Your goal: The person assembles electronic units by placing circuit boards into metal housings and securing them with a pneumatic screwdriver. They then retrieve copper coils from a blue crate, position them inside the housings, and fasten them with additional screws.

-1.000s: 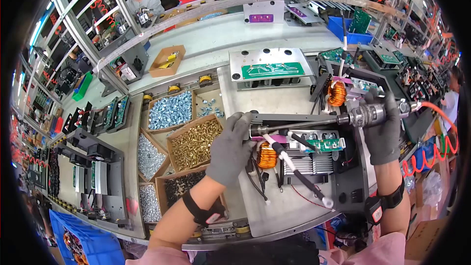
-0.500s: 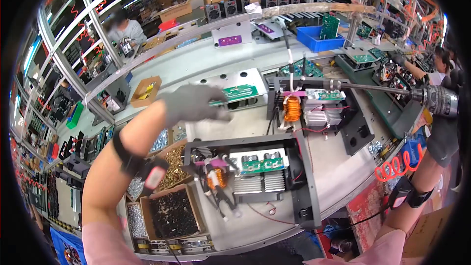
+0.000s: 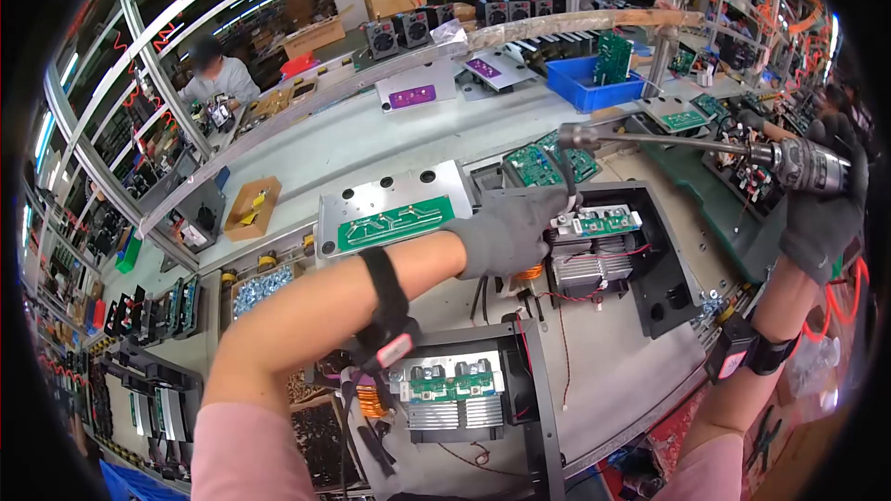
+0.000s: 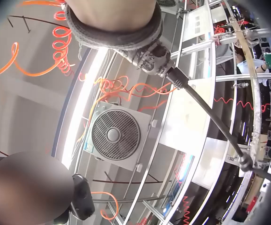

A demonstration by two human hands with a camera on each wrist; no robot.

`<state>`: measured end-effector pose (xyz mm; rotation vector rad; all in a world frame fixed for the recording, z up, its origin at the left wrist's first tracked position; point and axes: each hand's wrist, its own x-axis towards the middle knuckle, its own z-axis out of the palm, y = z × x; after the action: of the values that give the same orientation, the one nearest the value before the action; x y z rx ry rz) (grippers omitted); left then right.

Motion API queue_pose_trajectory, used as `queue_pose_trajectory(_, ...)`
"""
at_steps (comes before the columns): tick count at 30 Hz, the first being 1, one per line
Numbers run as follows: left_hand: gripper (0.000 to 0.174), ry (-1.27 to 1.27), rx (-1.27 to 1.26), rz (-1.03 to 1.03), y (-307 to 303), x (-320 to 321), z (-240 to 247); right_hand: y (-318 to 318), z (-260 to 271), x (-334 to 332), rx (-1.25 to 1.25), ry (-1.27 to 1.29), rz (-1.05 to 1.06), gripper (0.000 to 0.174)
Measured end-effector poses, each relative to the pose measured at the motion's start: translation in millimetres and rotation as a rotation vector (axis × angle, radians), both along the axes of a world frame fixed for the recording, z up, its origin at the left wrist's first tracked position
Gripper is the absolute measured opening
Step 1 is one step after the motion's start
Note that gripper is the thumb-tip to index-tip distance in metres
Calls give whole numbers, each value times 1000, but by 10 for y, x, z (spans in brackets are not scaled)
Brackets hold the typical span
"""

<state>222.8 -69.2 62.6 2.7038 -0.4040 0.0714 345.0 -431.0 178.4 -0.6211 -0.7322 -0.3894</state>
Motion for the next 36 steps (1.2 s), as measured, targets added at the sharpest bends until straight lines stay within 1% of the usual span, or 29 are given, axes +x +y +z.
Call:
queue_pose_trajectory(1,60,24,85,-77,61,-14,-8,85,-50,90,1,7,6,34)
queue_pose_trajectory(3,64,-151,435,-343,17,-157,-256,249,-182,249,16,62,142,31)
queue_pose_trajectory(4,66,-137,596,-342,-28,-243,-316,502,-161,210,152,153,10,27)
queue_pose_trajectory(5,66,-133,601,-340,-24,-253,-319,631,-180,225,157,156,14,27)
queue_pose_trajectory(7,68,-124,492,-334,-16,-257,-313,814,-260,259,109,300,-20,25)
queue_pose_trajectory(8,65,-53,493,-337,-20,-264,-182,906,-318,257,87,290,55,24)
queue_pose_trajectory(9,65,-54,494,-336,-9,-271,-44,1003,-381,236,88,289,56,24)
queue_pose_trajectory(11,63,129,281,-195,90,-279,200,1194,-517,184,10,399,27,23)
queue_pose_trajectory(12,66,-17,239,-194,228,-235,196,1258,-578,180,-6,431,39,23)
queue_pose_trajectory(13,66,-9,239,-195,319,-243,181,1326,-630,187,-5,439,39,23)
queue_pose_trajectory(15,76,-233,420,242,439,-252,135,1418,-731,221,-9,551,114,22)
queue_pose_trajectory(16,76,-230,417,239,493,-215,100,1430,-785,241,-78,569,162,22)
queue_pose_trajectory(17,81,131,271,346,551,-170,63,1449,-828,292,-81,570,161,22)
queue_pose_trajectory(18,88,490,118,444,595,-144,29,1468,-873,363,-72,622,108,21)
queue_pose_trajectory(19,88,494,117,443,603,-128,-5,1476,-934,447,-63,677,54,20)
queue_pose_trajectory(21,95,488,22,434,592,-123,-104,1462,-1116,619,-53,691,24,17)
queue_pose_trajectory(22,91,429,70,437,588,-123,-160,1445,-1231,694,-70,747,-19,15)
queue_pose_trajectory(23,91,437,71,433,598,-108,-196,1420,-1340,767,-87,803,-63,13)
queue_pose_trajectory(24,87,434,58,444,610,-91,-228,1387,-1443,831,-93,812,-34,13)
queue_pose_trajectory(25,84,432,46,453,627,-84,-270,1411,-1463,807,-90,820,-40,13)
queue_pose_trajectory(26,75,392,37,446,636,-83,-319,1443,-1478,783,-68,870,-69,13)
queue_pose_trajectory(27,75,401,38,438,645,-73,-348,1476,-1482,737,-47,920,-99,14)
queue_pose_trajectory(28,72,385,29,452,643,-64,-357,1493,-1424,624,-77,923,-57,17)
queue_pose_trajectory(30,65,343,7,478,640,-67,-393,1557,-1361,515,-63,960,-96,17)
queue_pose_trajectory(33,64,307,-9,486,658,-76,-449,1542,-1452,603,-25,975,-129,17)
queue_pose_trajectory(36,64,332,-39,447,640,-98,-399,1530,-1516,670,-65,992,-139,20)
